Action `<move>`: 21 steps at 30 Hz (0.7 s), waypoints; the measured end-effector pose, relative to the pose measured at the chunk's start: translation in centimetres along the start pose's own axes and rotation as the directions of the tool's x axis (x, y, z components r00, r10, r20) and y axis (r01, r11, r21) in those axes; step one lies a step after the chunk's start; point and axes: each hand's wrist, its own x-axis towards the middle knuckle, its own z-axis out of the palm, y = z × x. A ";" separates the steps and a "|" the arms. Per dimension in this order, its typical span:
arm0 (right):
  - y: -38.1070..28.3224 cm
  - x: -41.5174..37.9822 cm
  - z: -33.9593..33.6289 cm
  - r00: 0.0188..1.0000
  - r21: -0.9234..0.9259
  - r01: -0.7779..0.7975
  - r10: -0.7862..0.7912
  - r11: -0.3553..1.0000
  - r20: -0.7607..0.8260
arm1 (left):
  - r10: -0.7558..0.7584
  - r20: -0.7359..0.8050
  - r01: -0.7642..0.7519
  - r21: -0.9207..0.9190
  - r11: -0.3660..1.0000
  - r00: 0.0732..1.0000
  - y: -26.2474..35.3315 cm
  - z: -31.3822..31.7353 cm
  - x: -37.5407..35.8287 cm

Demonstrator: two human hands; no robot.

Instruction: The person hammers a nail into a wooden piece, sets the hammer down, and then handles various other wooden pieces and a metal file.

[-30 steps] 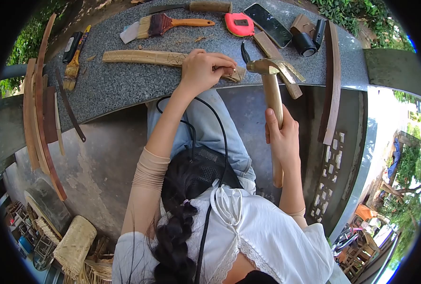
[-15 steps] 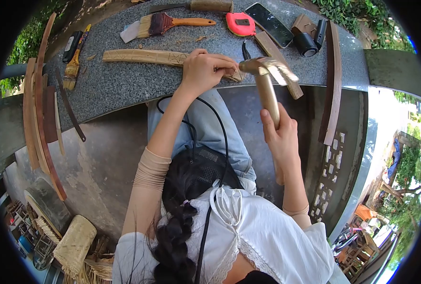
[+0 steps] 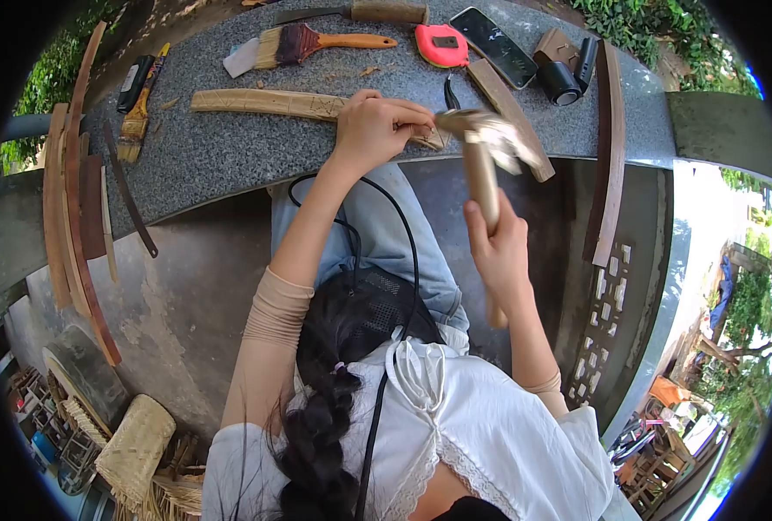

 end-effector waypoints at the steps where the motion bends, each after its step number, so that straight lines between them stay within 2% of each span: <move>1: -0.4 0.0 -0.5 1.000 0.003 0.000 0.000 1.000 -0.001 | 0.002 0.001 -0.002 0.002 1.000 1.000 0.0 0.0 -0.1; 3: -1.2 0.2 -1.8 0.995 -0.033 -0.043 0.046 0.999 0.090 | 0.000 0.024 -0.001 0.022 1.000 1.000 -0.1 -0.1 0.0; 7: -0.5 0.0 -1.0 0.999 0.184 -0.014 0.021 0.983 -0.036 | -0.046 0.073 0.049 -0.036 0.998 0.996 0.1 -0.2 0.1; 9: 0.4 0.4 -0.5 0.995 -0.013 -0.058 0.059 0.998 0.079 | -0.013 0.027 0.012 0.006 1.000 1.000 0.0 -0.1 0.1; 16: -0.9 0.2 -2.8 0.991 0.060 -0.126 0.124 0.990 0.040 | -0.045 0.058 0.047 -0.035 0.998 0.997 0.2 -0.1 0.2; 18: -1.0 0.1 -2.9 0.989 0.074 -0.146 0.144 0.987 0.032 | -0.113 0.098 0.120 -0.071 0.990 0.989 0.0 -0.1 0.5; 21: -0.8 0.2 -2.8 0.983 0.058 -0.178 0.175 0.982 0.050 | -0.072 0.069 0.076 -0.061 0.995 0.995 0.1 0.0 0.4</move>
